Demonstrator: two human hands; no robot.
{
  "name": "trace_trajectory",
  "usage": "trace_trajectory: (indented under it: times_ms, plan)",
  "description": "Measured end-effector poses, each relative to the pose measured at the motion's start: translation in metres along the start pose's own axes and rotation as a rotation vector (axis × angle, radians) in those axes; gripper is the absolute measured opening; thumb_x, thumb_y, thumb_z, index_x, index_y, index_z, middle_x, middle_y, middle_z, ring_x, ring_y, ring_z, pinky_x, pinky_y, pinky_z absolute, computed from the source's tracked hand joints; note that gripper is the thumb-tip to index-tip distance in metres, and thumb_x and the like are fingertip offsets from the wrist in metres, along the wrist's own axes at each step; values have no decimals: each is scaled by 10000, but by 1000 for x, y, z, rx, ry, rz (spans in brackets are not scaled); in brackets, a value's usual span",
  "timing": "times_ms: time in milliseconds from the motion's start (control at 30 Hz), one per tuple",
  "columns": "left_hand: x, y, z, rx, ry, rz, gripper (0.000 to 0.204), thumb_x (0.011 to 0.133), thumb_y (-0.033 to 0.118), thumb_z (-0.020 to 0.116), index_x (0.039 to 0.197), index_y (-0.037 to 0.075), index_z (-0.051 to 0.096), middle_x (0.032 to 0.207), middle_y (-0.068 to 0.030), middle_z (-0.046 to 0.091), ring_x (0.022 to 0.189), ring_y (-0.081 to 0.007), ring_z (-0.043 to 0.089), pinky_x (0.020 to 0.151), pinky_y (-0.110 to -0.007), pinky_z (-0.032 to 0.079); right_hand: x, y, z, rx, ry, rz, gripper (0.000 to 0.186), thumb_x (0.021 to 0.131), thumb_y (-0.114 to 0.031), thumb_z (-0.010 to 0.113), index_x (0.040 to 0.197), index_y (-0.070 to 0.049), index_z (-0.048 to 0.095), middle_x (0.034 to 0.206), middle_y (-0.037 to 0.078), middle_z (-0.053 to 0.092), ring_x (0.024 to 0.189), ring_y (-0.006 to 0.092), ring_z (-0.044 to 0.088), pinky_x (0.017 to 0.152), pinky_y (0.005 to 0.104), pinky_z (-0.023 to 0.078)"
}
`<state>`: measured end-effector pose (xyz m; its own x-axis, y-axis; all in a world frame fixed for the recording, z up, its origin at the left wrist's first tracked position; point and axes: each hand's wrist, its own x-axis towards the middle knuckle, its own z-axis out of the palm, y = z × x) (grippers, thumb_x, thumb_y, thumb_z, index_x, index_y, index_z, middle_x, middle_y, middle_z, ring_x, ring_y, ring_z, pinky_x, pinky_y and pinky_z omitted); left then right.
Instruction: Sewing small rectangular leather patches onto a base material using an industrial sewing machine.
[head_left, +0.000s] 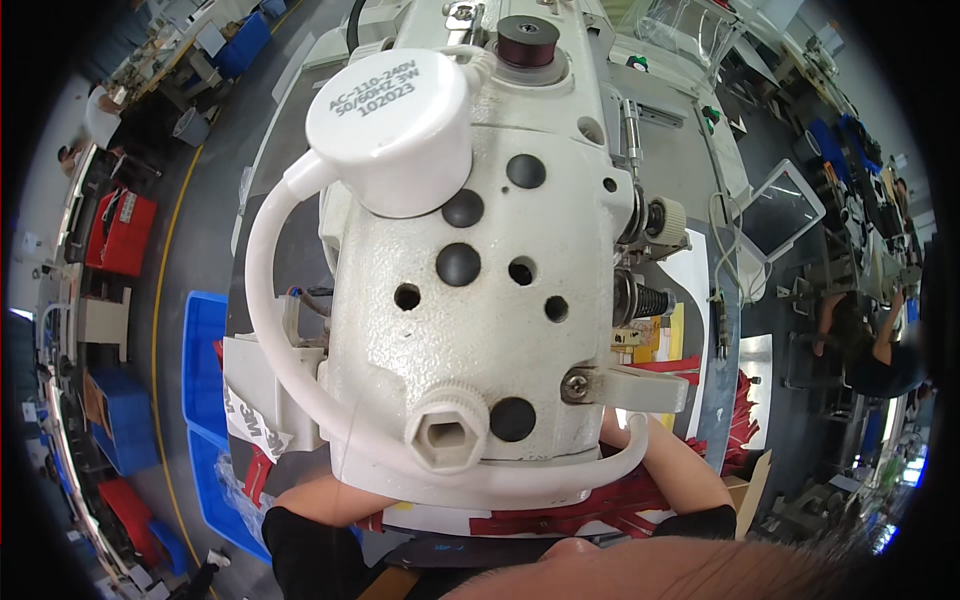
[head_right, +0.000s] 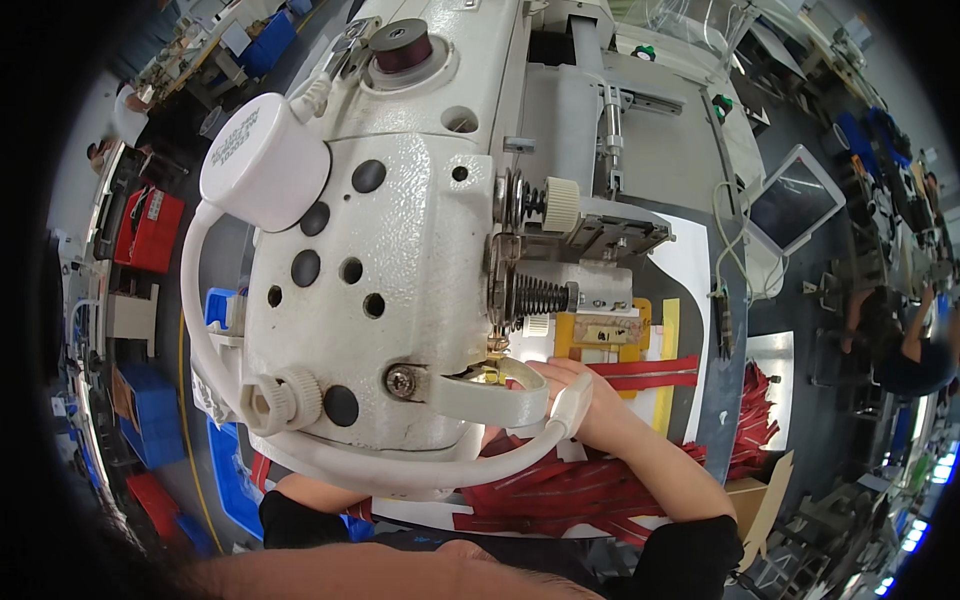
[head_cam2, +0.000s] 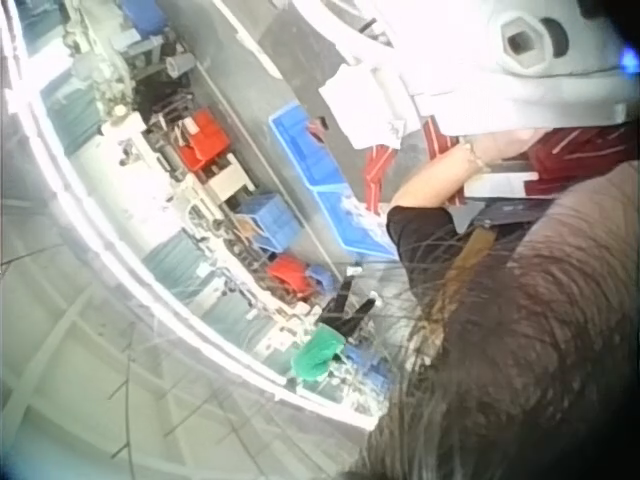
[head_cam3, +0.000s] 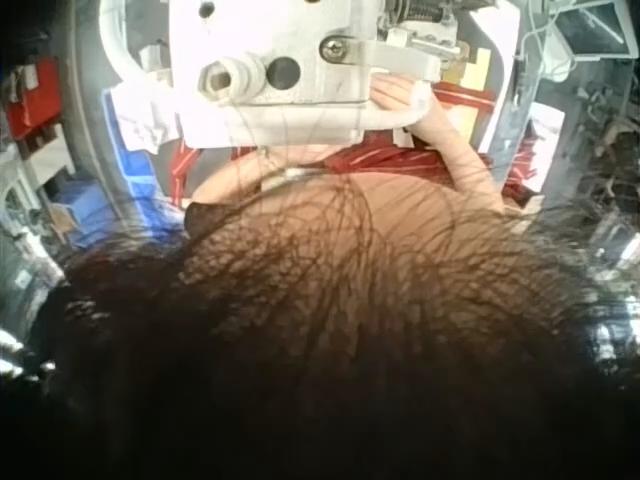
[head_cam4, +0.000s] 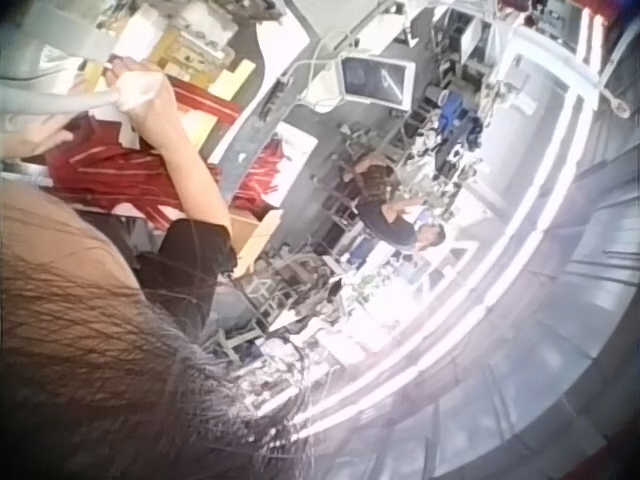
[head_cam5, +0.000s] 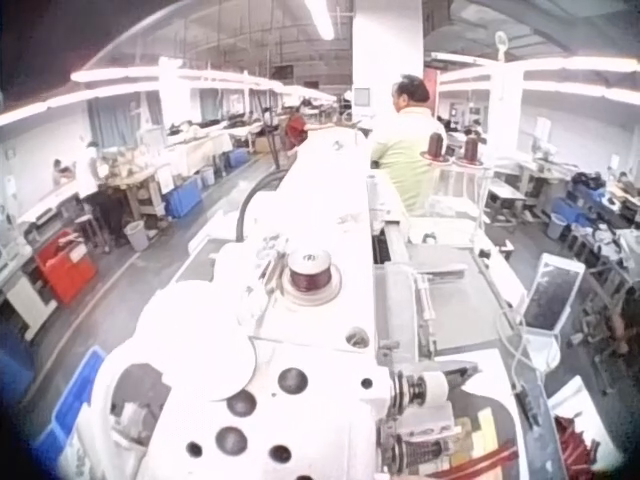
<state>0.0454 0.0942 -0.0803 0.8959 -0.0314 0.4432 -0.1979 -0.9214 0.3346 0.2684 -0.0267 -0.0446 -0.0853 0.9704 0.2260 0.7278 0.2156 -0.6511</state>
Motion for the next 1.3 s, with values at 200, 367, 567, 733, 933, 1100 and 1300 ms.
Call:
trace_trajectory:
  times_ms: [200,367,567,733,933,1100,1300]
  plan:
    - [1,-5,3,-12,14,3,498,806,376,643,1127,-3,605,1084,-185,616,980,-334,600,850,-466,468,5,-2,-5,-119,-78,-105,347,778,-198,612,1106,-86,620,1177,61,620,1155,239,558,982,393,423]
    - [7,-7,11,-46,32,17,507,796,378,648,1120,-9,606,1077,-193,616,982,-347,596,861,-489,459,-2,-2,-2,-111,-41,-42,348,788,-155,586,1123,-62,610,1201,67,603,1165,234,552,982,384,426]
    - [11,-6,17,-81,48,9,518,783,380,655,1112,-17,608,1068,-204,616,985,-363,592,874,-516,448,3,-7,-6,-10,8,-71,387,775,-134,594,1151,-41,596,1203,71,593,1145,246,564,961,377,452]
    - [9,1,16,-84,71,-37,527,772,382,660,1106,-24,609,1061,-213,616,988,-376,588,885,-538,439,0,-2,-2,-55,0,-88,401,757,-144,630,1142,-39,599,1191,78,599,1138,247,569,951,388,456]
    - [-4,10,15,-84,102,-123,538,760,384,666,1098,-31,611,1053,-223,617,991,-392,583,898,-565,428,3,2,3,111,21,13,429,745,-230,701,1145,-97,620,1118,109,636,1101,277,578,919,389,458]
    - [-3,22,6,-77,136,-155,546,751,385,671,1092,-36,612,1047,-231,617,993,-402,580,907,-583,421,-6,-1,1,55,-22,60,443,723,-184,689,1148,-81,619,1122,115,627,1055,311,579,912,403,467]
    - [33,43,-29,-199,326,-372,544,773,396,658,1120,-20,603,977,-219,634,943,-393,598,890,-566,436,-14,12,11,-10,8,5,443,719,-159,669,1149,-69,615,1123,111,621,1037,321,582,908,405,473]
